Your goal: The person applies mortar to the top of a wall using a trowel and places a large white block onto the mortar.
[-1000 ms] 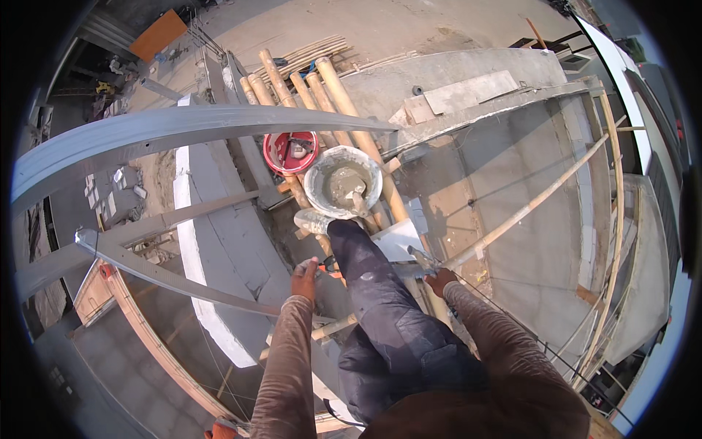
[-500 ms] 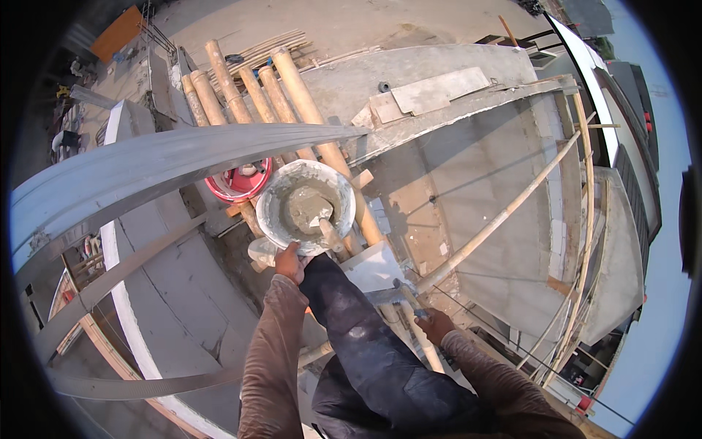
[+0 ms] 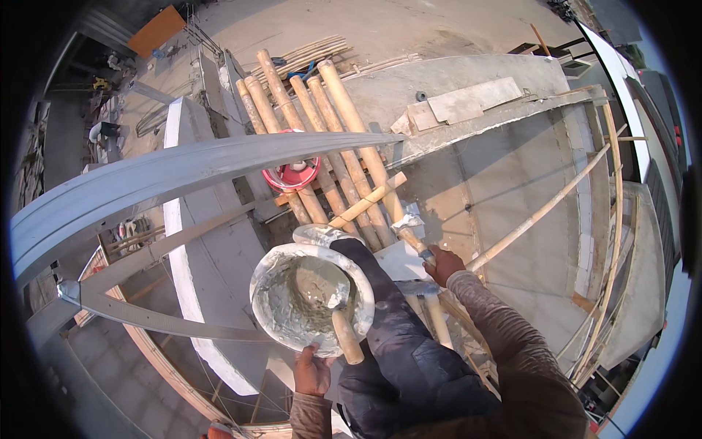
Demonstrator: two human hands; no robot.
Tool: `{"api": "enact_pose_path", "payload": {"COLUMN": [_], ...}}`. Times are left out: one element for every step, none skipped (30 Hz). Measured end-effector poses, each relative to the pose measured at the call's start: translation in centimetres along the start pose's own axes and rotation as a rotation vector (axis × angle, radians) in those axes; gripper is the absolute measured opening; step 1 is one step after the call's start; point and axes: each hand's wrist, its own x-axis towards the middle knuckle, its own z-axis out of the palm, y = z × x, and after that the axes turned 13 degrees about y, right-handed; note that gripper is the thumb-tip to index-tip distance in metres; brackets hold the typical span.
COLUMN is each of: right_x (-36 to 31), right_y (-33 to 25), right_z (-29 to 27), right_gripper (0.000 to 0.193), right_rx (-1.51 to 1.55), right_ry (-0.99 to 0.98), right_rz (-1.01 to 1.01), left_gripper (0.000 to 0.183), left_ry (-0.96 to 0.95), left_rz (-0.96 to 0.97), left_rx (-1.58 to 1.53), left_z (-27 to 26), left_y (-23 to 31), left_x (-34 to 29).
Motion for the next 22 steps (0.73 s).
{"api": "enact_pose_path", "payload": {"right_x": [0.6, 1.6, 3.2, 4.8, 6.7, 8.8, 10.5, 12.2, 14.2, 16.0, 16.9, 16.8, 16.6, 16.4, 16.2, 16.0, 15.3, 14.1, 12.8, 11.8, 11.2, 10.8], "right_y": [-1.4, -2.8, -4.5, -5.7, -6.4, -6.6, -7.4, -8.4, -9.3, -10.3, -11.6, -13.3, -14.4, -14.9, -15.1, -16.0, -16.0, -15.8, -16.0, -16.4, -17.3, -18.0], "right_z": [0.1, 0.6, 1.7, 3.2, 5.1, 7.4, 9.6, 10.9, 11.9, 13.3, 13.8, 13.2, 12.4, 12.0, 11.6, 10.6, 10.1, 9.9, 9.0, 7.7, 6.3, 5.3], "right_gripper": [0.055, 0.052, 0.048, 0.045, 0.044, 0.044, 0.043, 0.042, 0.042, 0.042, 0.040, 0.039, 0.038, 0.038, 0.039, 0.039, 0.043, 0.045, 0.048, 0.051, 0.058, 0.064], "right_rx": [-0.016, -0.021, -0.023, -0.030, -0.050, -0.067, -0.083, -0.110, -0.137, -0.159, -0.137, -0.118, -0.101, -0.063, -0.026, 0.014, 0.031, 0.080, 0.126, 0.173, 0.203, 0.280], "right_ry": [-0.017, -0.041, -0.064, -0.091, -0.052, -0.008, 0.024, 0.043, 0.063, 0.078, 0.097, 0.112, 0.126, 0.117, 0.104, 0.109, 0.039, -0.004, -0.031, -0.061, -0.126, -0.051], "right_rz": [-0.001, -0.008, -0.030, -0.047, -0.101, -0.143, -0.199, -0.239, -0.277, -0.313, -0.361, -0.414, -0.460, -0.480, -0.493, -0.529, -0.538, -0.539, -0.549, -0.556, -0.542, -0.545], "left_gripper": [0.045, 0.046, 0.047, 0.048, 0.049, 0.051, 0.052, 0.053, 0.056, 0.050, 0.045, 0.040, 0.039, 0.039, 0.039, 0.038, 0.040, 0.045, 0.052, 0.060, 0.064, 0.067], "left_ry": [0.019, 0.034, 0.054, 0.077, 0.099, 0.122, 0.161, 0.199, 0.175, 0.205, 0.231, 0.257, 0.275, 0.291, 0.303, 0.324, 0.300, 0.314, 0.305, 0.281, 0.283, 0.281], "left_rz": [0.005, 0.015, 0.027, 0.033, 0.036, 0.031, 0.031, 0.032, 0.051, 0.201, 0.346, 0.480, 0.427, 0.386, 0.339, 0.314, 0.365, 0.213, 0.077, -0.065, -0.002, 0.056], "left_rx": [0.015, 0.024, 0.014, 0.004, -0.006, 0.007, 0.014, 0.027, -0.019, 0.370, 0.762, 1.151, 1.043, 1.079, 1.119, 1.140, 1.193, 0.774, 0.345, -0.079, -0.061, -0.037], "left_z": [-1.4, -2.2, -2.6, -2.8, -3.2, -3.7, -4.7, -4.9, -4.8, -6.0, -8.0, -9.5, -10.1, -10.0, -9.6, -9.2, -9.9, -10.1, -9.7, -9.3, -8.9, -8.5], "left_y": [0.1, 0.2, 0.3, 0.2, -0.2, -0.7, -1.4, -1.8, -2.3, -2.6, -3.3, -4.1, -4.8, -4.8, -4.5, -4.0, -4.3, -4.6, -4.7, -4.9, -5.1, -5.5], "left_x": [-1.1, -1.9, -2.9, -4.0, -4.6, -4.5, -4.5, -4.5, -4.6, -4.1, -3.7, -3.5, -3.2, -3.2, -3.4, -3.8, -3.7, -3.6, -3.6, -3.7, -4.1, -4.6]}}
